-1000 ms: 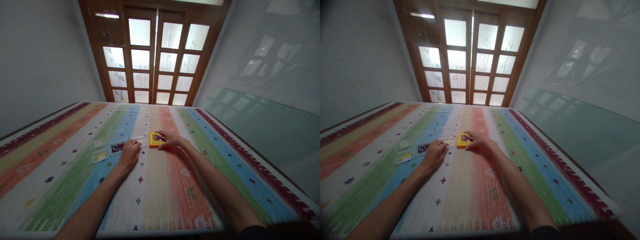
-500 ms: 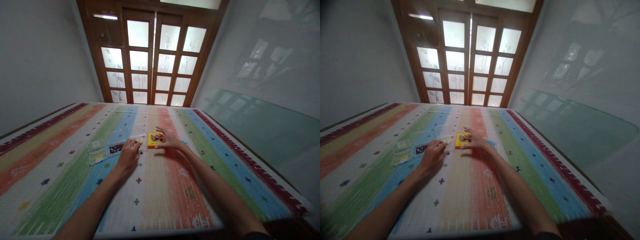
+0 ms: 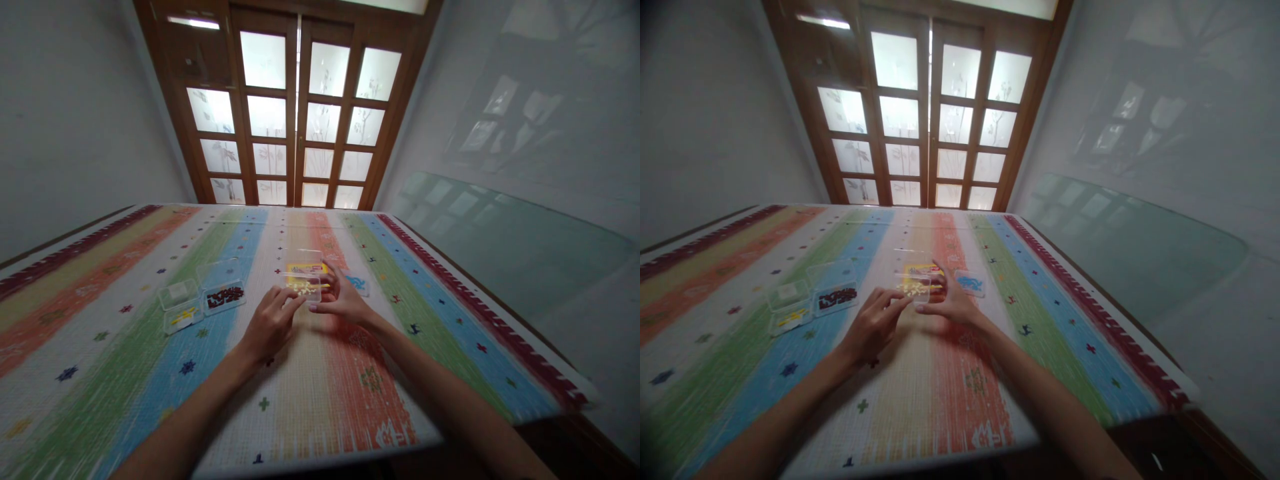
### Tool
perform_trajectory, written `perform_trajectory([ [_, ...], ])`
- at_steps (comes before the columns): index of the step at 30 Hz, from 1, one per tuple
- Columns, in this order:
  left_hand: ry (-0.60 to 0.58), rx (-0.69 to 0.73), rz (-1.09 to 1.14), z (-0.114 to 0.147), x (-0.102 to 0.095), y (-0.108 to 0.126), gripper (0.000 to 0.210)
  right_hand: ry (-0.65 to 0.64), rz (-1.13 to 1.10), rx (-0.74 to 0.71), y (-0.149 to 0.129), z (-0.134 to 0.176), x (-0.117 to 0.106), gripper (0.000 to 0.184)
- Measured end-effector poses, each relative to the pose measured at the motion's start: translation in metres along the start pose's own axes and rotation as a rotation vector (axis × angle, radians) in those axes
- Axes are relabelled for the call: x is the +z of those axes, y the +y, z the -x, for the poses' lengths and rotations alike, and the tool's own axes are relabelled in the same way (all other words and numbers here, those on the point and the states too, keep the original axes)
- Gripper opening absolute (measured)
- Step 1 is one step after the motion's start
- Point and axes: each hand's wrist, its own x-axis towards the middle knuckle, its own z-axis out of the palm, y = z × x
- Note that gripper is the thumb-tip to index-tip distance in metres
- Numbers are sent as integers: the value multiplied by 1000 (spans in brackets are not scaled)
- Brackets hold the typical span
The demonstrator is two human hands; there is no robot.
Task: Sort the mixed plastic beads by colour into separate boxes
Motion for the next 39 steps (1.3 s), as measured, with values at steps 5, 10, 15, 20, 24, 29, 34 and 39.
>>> perform_trajectory([
  [5, 139, -50, 33, -4, -5, 9, 41, 38, 4, -45, -10, 14, -7, 115],
  [10, 188, -301, 232, -5, -9, 4, 90, 35, 46, -97, -26, 24, -13, 106],
  [15, 79, -446, 742, -3, -4, -1, 110, 3, 21, -133, -33, 32, -11, 95],
  [20, 63, -487, 1101, -4, -2, 5, 104, -10, 42, -185, -38, 35, -10, 86],
  [24, 110, -462, 1212, -8, -5, 9, 78, -19, 94, -235, -41, 37, -9, 70],
  [29, 118, -475, 1231, -12, -9, 12, 55, -4, 222, -329, -48, 40, -6, 59],
  [34, 86, -544, 1152, -10, -8, 13, 48, -73, 434, -451, -60, 41, -1, 75],
  [39, 60, -507, 1141, -10, -8, 17, 45, -106, 506, -466, -60, 41, 5, 52],
])
